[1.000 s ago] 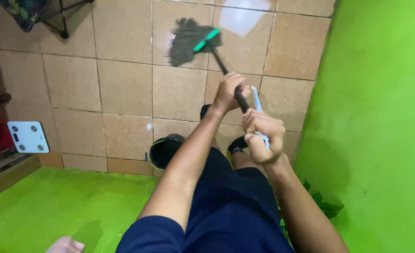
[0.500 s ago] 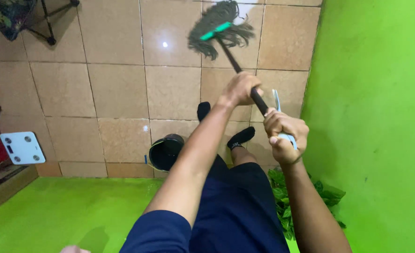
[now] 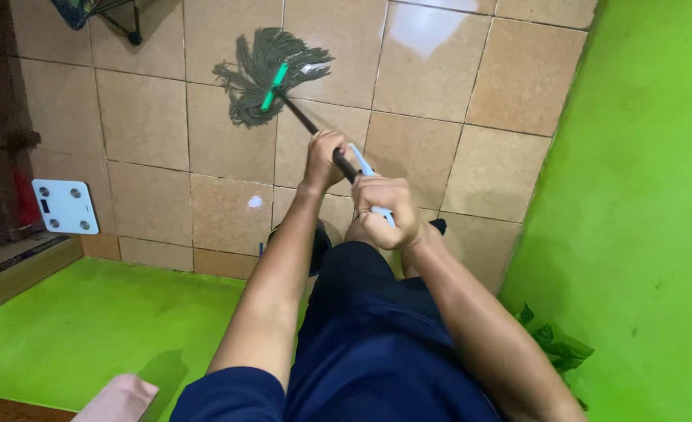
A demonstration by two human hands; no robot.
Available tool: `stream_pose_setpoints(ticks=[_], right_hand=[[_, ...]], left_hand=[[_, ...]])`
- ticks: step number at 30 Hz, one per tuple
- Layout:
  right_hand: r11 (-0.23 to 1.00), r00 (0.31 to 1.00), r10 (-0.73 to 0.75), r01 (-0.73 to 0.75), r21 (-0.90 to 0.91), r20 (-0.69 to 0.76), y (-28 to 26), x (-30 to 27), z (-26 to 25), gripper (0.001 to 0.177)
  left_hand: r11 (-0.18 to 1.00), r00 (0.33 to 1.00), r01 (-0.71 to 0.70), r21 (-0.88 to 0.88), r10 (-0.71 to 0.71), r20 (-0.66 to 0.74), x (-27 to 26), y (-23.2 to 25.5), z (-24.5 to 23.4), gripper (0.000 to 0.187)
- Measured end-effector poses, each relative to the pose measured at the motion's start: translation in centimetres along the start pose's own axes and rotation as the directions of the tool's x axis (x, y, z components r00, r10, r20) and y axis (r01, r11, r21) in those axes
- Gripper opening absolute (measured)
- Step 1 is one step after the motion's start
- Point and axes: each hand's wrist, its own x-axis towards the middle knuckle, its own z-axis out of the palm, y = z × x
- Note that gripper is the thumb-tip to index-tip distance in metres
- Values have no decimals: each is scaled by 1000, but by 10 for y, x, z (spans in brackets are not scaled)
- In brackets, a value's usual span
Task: The person kneels to wring a string mop head in a bucket of water, then stands and mops the tiled floor in a room with green walls. The person moves the mop back and forth across the floor, covering multiple areas.
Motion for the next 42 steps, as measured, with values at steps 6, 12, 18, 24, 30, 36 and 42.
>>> stream_pose_setpoints(ticks=[6,12,18,24,30,36,42], right_hand=[[976,999,13,-19,-218,-31,-53,-9,-32,24],[918,994,-5,-38,-396,-108,-85,-24,-62,28],[928,988,32,-84,-363,-149,-74,-57,-90,27],[967,988,67,-99,-235,-140,-95,-36,-68,28],[998,992,61,-62,-4,-107,-50,-35,-28,38],[998,996,-53,56,40,-68,-12,-27,9,27],[988,995,-44,30,-151,-87,-70,-68,-23,28]], left_hand=[[982,997,-73,-175,77,15,30,31,73,24],[909,962,-163,-382,232,141,69,103,139,20],[892,914,-75,-446,240,326,73,130,165,24],[969,934,-26,-245,111,341,56,125,109,21],[996,979,-5,-93,24,201,15,47,52,20],[1000,997,4,5,-4,82,-20,11,11,21],[992,993,-69,-106,79,85,-26,55,75,24]])
